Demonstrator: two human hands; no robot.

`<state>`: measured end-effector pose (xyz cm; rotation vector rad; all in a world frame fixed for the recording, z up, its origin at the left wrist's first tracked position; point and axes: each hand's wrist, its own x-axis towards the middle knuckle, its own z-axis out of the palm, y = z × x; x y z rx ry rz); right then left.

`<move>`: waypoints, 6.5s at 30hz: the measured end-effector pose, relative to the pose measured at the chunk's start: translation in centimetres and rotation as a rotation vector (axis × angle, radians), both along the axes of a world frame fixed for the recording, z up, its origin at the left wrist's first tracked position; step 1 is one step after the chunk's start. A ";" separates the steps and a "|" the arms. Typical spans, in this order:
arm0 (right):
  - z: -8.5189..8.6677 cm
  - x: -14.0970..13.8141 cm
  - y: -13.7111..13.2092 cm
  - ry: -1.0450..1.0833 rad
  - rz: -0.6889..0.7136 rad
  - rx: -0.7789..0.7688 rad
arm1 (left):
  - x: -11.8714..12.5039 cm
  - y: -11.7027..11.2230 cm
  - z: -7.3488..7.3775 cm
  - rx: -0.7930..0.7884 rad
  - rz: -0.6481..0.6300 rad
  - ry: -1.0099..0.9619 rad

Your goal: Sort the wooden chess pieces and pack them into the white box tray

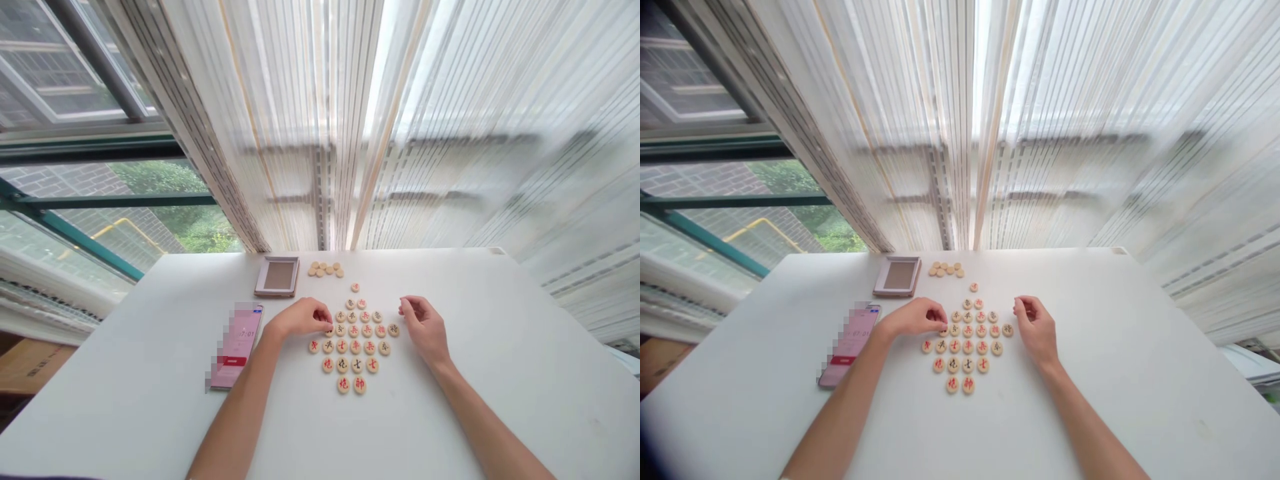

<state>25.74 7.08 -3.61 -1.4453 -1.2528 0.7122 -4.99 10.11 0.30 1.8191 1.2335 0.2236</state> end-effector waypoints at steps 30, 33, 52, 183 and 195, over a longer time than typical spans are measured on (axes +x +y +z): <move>0.2 0.0 0.0 0.029 0.000 -0.027 | -0.2 -0.2 1.2 -0.028 -0.021 0.040; 0.2 0.0 0.0 0.027 0.001 -0.028 | -0.2 -0.3 1.3 -0.024 -0.030 0.050; 0.5 -0.1 -0.2 0.032 0.006 -0.028 | -0.2 -0.5 1.7 -0.010 -0.058 0.073; 0.0 -0.4 0.3 0.086 0.027 0.036 | 5.6 8.1 -2.2 0.738 -0.028 0.437; 0.0 -0.5 0.3 0.105 0.040 0.033 | 3.3 7.4 -1.2 0.826 -0.185 0.330</move>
